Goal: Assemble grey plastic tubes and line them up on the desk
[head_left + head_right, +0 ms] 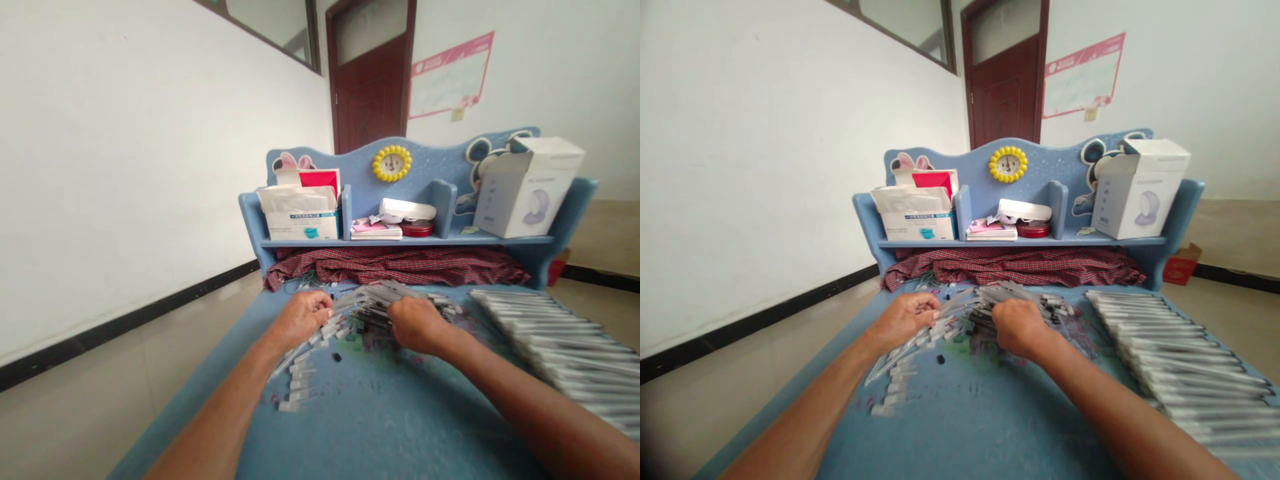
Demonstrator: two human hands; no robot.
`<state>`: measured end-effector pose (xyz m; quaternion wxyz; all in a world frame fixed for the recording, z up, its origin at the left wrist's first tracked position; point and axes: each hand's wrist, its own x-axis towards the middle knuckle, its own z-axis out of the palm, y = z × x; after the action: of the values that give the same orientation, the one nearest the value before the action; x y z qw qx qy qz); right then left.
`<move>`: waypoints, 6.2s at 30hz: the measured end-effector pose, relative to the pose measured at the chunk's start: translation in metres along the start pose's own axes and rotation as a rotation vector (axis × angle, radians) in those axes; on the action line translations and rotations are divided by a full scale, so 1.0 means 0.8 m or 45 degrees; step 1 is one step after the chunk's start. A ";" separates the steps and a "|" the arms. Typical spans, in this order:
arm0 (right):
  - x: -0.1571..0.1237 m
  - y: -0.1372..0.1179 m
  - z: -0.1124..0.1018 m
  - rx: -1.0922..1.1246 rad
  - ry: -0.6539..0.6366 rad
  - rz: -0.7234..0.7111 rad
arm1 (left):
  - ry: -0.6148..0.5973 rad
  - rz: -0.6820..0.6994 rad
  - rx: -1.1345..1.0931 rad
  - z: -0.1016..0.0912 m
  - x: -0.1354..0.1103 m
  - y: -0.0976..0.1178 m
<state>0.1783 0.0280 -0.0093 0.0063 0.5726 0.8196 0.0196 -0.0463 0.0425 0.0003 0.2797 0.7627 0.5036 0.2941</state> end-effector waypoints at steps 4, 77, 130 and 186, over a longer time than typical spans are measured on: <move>-0.001 0.017 -0.012 -0.052 0.061 0.069 | 0.031 0.020 0.014 -0.005 0.000 -0.002; -0.006 -0.006 0.005 -0.005 0.169 -0.194 | -0.157 -0.061 -1.048 0.005 -0.012 0.024; 0.008 0.033 -0.001 2.312 0.223 -0.306 | -0.359 -0.088 -0.688 -0.002 -0.016 0.023; 0.005 0.035 -0.005 1.608 0.052 -0.231 | -0.284 -0.072 -0.507 0.005 -0.012 0.023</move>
<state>0.2035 0.0410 -0.0041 -0.3464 0.3938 0.7184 -0.4570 -0.0356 0.0266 0.0092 0.4868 0.7059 0.4226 0.2935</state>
